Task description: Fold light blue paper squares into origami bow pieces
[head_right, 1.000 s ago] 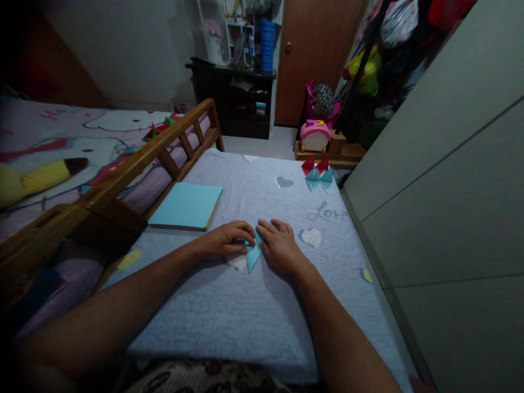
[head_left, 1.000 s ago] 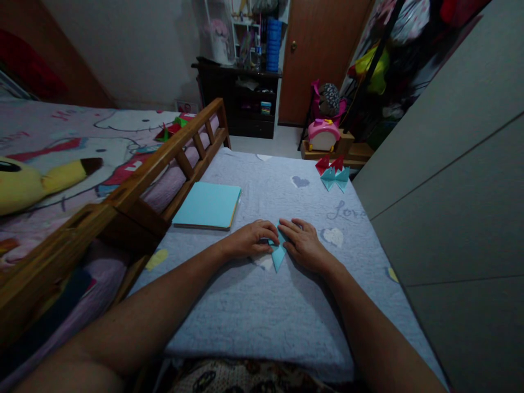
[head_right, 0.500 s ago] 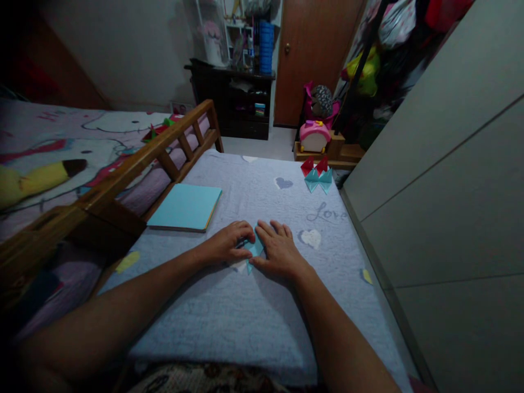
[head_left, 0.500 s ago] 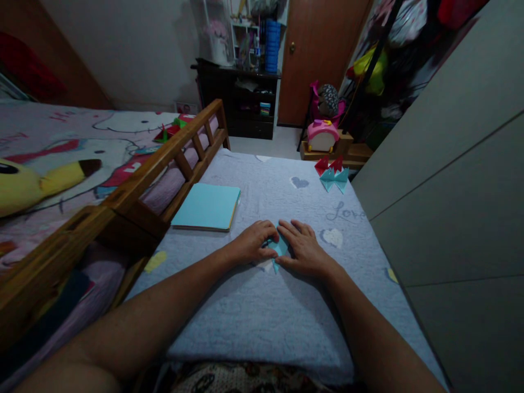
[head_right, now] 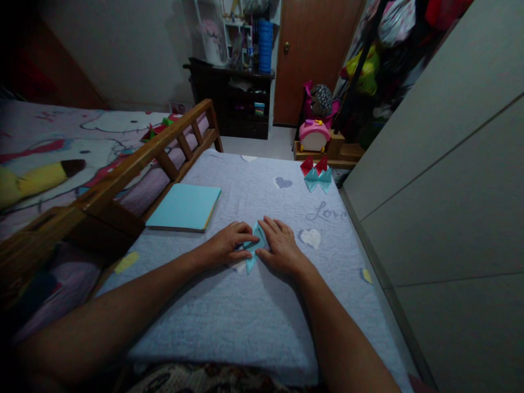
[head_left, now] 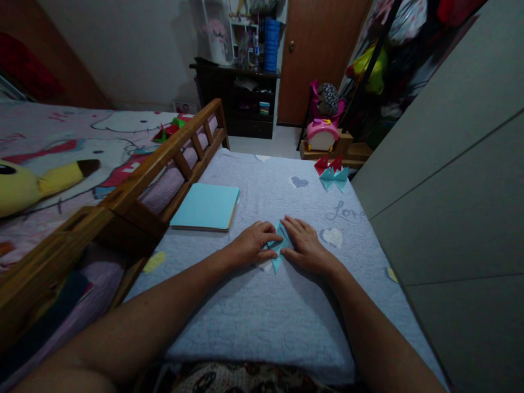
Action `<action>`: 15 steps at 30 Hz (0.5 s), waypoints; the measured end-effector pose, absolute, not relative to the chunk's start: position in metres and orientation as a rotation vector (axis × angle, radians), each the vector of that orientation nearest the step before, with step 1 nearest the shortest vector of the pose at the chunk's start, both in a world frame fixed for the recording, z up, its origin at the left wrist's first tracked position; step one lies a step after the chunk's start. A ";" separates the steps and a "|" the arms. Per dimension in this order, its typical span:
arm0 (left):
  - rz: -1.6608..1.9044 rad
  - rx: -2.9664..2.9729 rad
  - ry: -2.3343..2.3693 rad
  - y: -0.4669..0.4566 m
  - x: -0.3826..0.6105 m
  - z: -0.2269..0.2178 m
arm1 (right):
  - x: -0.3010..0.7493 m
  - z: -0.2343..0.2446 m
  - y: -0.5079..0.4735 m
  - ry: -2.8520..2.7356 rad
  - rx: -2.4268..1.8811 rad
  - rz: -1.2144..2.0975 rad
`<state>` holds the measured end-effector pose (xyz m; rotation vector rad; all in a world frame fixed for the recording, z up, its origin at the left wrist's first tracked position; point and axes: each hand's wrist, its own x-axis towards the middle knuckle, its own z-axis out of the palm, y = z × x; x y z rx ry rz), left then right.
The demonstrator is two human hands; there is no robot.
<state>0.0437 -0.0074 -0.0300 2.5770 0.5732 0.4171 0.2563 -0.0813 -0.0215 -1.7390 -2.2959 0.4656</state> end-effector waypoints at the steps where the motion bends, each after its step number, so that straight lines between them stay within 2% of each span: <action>1: 0.420 2.586 0.575 -0.008 0.043 -0.030 | 0.255 -0.022 -0.081 -2.275 -1.773 0.436; 9: 0.405 2.627 0.580 -0.010 0.044 -0.025 | 0.260 -0.026 -0.080 -2.064 -2.015 0.252; 11: 0.405 2.648 0.573 -0.011 0.044 -0.023 | 0.261 -0.024 -0.080 -2.019 -1.935 0.215; 15: 0.375 2.743 0.571 -0.017 0.045 -0.017 | 0.255 -0.021 -0.082 -2.080 -1.505 0.281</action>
